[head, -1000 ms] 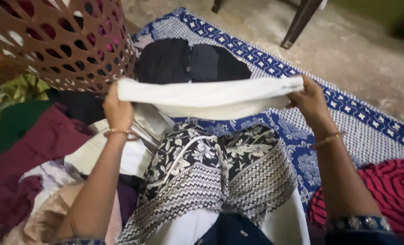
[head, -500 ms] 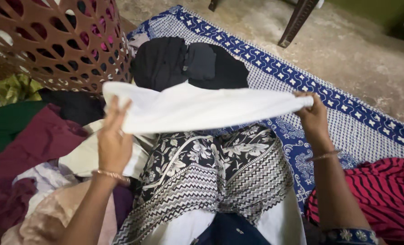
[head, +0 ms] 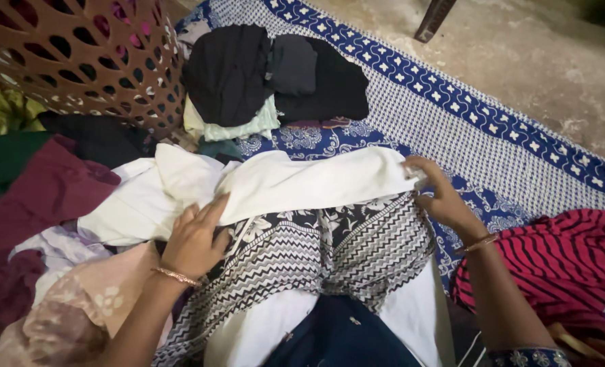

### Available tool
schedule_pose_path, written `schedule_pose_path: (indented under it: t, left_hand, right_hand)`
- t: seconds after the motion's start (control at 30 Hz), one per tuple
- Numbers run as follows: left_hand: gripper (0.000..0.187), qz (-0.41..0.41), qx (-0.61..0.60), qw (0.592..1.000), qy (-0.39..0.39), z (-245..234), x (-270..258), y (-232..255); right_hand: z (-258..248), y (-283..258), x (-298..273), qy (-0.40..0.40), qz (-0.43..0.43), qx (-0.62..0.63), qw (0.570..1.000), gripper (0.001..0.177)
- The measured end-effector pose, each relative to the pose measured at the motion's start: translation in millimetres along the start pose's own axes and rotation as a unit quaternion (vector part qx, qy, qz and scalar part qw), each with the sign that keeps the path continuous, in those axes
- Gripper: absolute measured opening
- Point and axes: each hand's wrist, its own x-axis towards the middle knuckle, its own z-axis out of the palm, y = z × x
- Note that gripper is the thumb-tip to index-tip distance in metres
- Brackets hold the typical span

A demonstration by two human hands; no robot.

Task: The person folds several garments one by one, including a black shirt, a dark gray shirt, a white shirt, and a maroon shirt. Each item is smoothed, folded into a compact rectangle, and placed on a growing stack on the mat.

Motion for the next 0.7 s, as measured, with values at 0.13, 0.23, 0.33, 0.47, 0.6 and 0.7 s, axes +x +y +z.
schedule_pose_path:
  t: [0.13,0.23,0.33,0.47,0.6,0.7]
  left_hand:
    - [0.081,0.143,-0.167,0.975,0.0,-6,-1,13]
    - [0.086,0.189,-0.211,0.959,-0.027,0,-3,14]
    - [0.046,0.172,-0.245,0.954,0.029,7,-3,13]
    - [0.011,0.139,-0.238,0.954,0.12,10,1,17]
    - [0.01,-0.008,-0.394,0.912,0.116,4,1,18]
    - [0.012,-0.035,-0.571,0.817,0.067,-12,-4,9]
  right_hand:
    - [-9,-30,-14,-0.1,-0.029,-0.019,0.994,0.065]
    - [-6,-27,-15,-0.109,-0.016,-0.047,0.993,0.053]
    - [6,-7,-9,-0.047,-0.06,-0.083,0.994,0.029]
    - [16,20,-2,0.042,-0.128,-0.092,0.987,0.013]
    - [13,33,-13,0.116,0.029,0.249,0.961,0.013]
    - [-9,29,-28,0.084,-0.023,0.265,0.96,0.009]
